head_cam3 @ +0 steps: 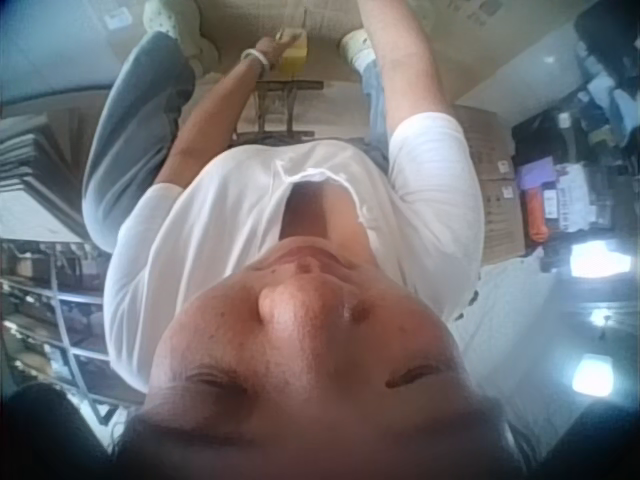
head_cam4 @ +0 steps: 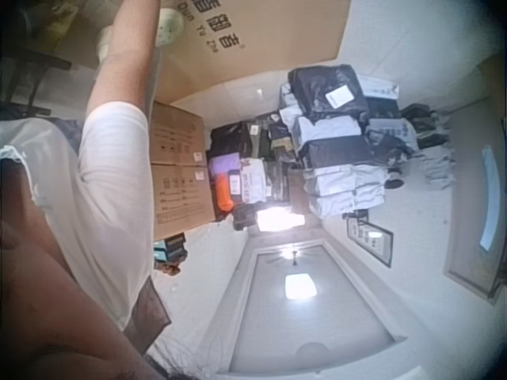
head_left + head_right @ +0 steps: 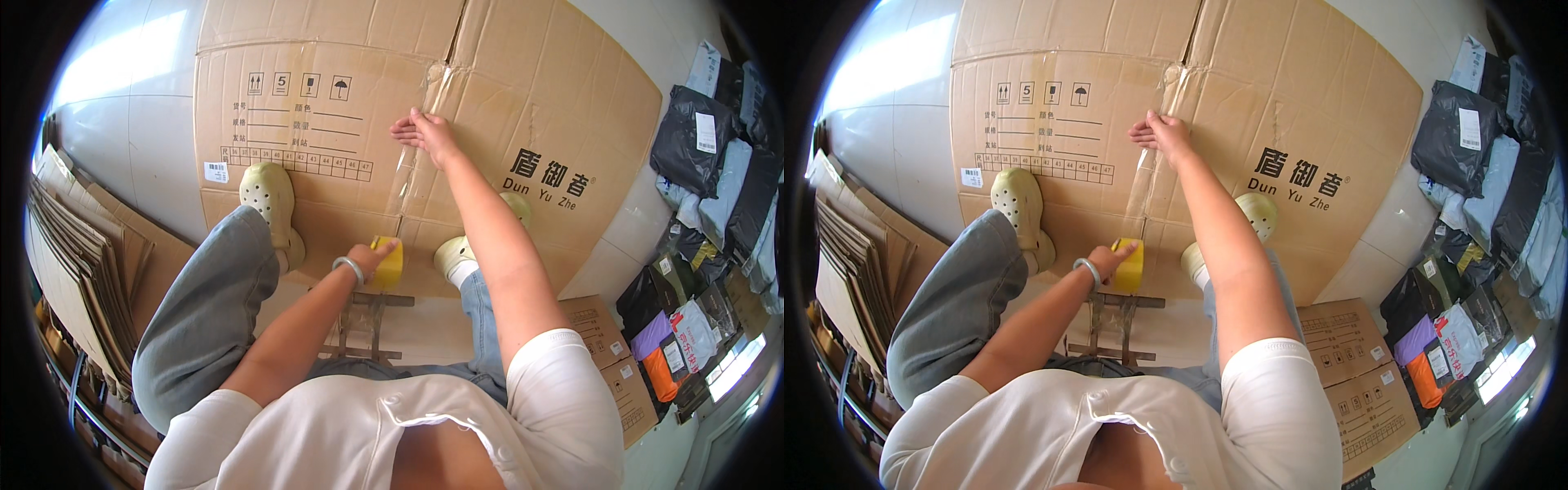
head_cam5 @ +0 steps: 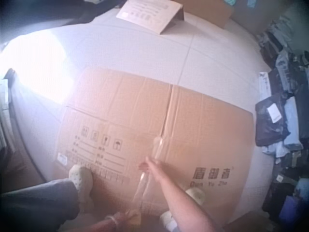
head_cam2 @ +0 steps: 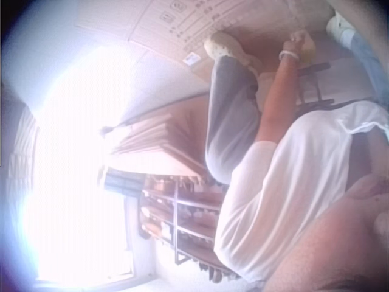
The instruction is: The person sits on the floor and seals cardboard boxes using yellow packing tape and a yellow utility knife. They apply tape along the seams, cut the tape with the knife, and move the sealed boxes aside to continue with additional boxes.
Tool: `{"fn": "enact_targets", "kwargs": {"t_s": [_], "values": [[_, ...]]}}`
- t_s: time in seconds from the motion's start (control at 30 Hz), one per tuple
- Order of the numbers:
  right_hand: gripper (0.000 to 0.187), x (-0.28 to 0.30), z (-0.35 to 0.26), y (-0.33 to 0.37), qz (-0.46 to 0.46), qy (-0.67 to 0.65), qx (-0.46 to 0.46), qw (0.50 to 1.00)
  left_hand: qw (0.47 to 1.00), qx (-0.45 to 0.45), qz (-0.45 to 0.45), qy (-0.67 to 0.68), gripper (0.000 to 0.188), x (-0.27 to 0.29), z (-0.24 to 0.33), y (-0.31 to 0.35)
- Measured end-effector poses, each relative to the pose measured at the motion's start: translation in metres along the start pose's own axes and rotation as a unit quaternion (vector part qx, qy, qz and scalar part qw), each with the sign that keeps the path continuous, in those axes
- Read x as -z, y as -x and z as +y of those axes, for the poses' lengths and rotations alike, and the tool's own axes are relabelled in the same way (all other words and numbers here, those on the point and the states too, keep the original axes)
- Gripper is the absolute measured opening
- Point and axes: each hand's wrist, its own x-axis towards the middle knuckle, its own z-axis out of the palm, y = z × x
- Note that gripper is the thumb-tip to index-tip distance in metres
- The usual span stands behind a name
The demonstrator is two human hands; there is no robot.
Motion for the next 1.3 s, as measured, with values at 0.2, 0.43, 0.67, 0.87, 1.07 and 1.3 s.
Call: {"fn": "enact_targets", "kwargs": {"t_s": [0.2,0.43,0.67,0.87,1.07,1.3], "values": [[0.041,0.0,0.013,0.002,-0.013,0.027,0.017,0.999,0.997,-0.063,-0.025,0.027,0.076,-0.019,-0.021,-0.003],[0.042,-0.002,0.063,0.022,-0.022,0.008,-0.005,1.0,0.993,-0.089,0.029,-0.078,0.078,-0.023,-0.022,-0.018],[0.041,-0.01,0.114,0.048,-0.002,-0.037,0.01,0.999,0.994,-0.088,0.052,-0.029,0.076,-0.021,-0.016,-0.008],[0.038,-0.022,0.153,0.072,0.046,-0.086,0.0,0.995,0.983,-0.163,0.054,0.061,0.064,-0.022,-0.011,0.0],[0.037,-0.022,0.154,0.071,0.049,-0.11,-0.027,0.992,0.98,-0.177,0.058,0.072,0.062,-0.026,-0.013,0.003],[0.035,-0.023,0.143,0.069,0.071,-0.086,-0.063,0.992,0.977,-0.187,0.084,0.058,0.068,-0.03,-0.016,-0.005]]}}
